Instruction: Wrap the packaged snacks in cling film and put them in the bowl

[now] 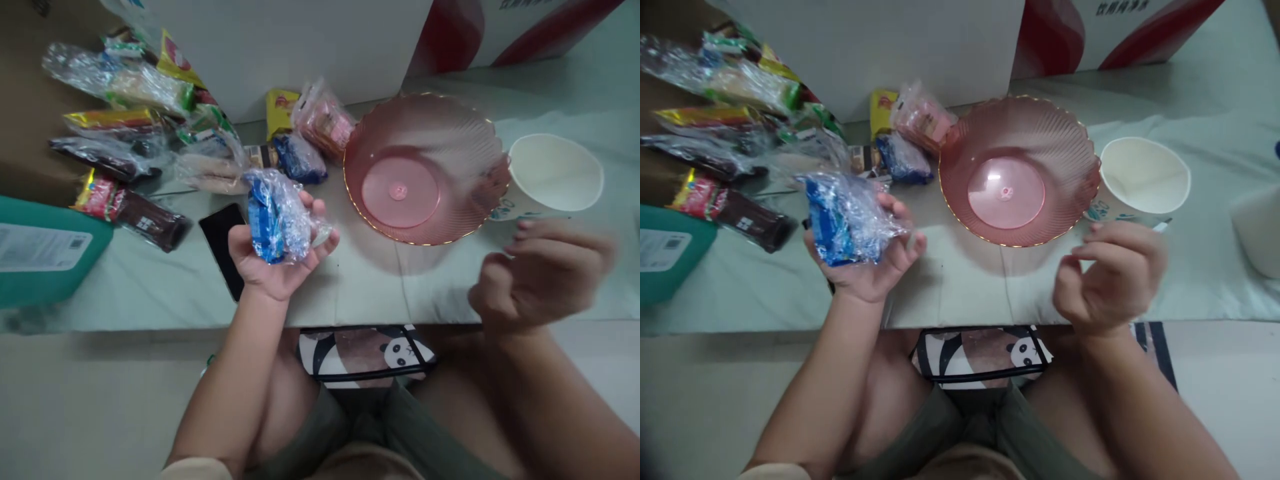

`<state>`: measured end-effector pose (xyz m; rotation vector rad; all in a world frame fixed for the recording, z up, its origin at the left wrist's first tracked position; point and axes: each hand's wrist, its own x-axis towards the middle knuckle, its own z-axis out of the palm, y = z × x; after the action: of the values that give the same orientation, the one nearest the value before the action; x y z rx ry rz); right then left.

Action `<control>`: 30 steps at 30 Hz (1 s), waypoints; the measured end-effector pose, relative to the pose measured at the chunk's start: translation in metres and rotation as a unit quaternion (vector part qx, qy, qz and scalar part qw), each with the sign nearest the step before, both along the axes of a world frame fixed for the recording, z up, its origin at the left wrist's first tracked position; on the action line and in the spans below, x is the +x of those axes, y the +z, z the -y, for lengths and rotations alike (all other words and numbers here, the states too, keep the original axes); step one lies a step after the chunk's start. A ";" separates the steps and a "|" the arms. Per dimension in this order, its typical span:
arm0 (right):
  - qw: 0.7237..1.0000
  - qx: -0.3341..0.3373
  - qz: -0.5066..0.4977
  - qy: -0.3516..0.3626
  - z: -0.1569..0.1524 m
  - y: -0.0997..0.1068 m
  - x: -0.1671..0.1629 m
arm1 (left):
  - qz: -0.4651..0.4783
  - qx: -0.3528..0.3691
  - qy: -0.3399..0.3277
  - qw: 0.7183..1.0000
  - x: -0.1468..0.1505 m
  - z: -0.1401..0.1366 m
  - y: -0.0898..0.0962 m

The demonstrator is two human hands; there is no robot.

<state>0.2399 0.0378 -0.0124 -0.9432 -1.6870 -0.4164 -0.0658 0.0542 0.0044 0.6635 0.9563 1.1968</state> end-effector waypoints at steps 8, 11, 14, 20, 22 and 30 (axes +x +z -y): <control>0.930 -0.047 -0.125 -0.344 -0.001 -0.033 0.116 | 0.021 0.017 -0.047 0.999 0.003 0.006 0.007; 0.865 -0.278 -0.086 -0.408 -0.004 -0.050 0.141 | 0.059 0.007 -0.043 0.997 0.004 0.015 0.008; 0.821 -0.431 -0.003 -0.374 0.002 -0.054 0.135 | 0.090 -0.012 -0.025 0.996 0.007 0.020 0.003; 0.788 -0.511 0.040 -0.342 0.015 -0.042 0.125 | 0.097 -0.068 -0.002 0.993 0.013 0.014 -0.007; 0.778 -0.518 -0.024 -0.356 0.024 -0.048 0.137 | 0.101 -0.064 -0.014 0.993 0.013 0.013 -0.006; 0.890 -0.165 -0.357 -0.230 0.024 -0.077 0.165 | 0.099 -0.030 -0.003 0.995 0.014 -0.003 -0.005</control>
<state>0.4047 0.0133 -0.0898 -1.5348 -0.8565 -0.0537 -0.0514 0.0569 -0.0011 0.4891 0.8198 1.1996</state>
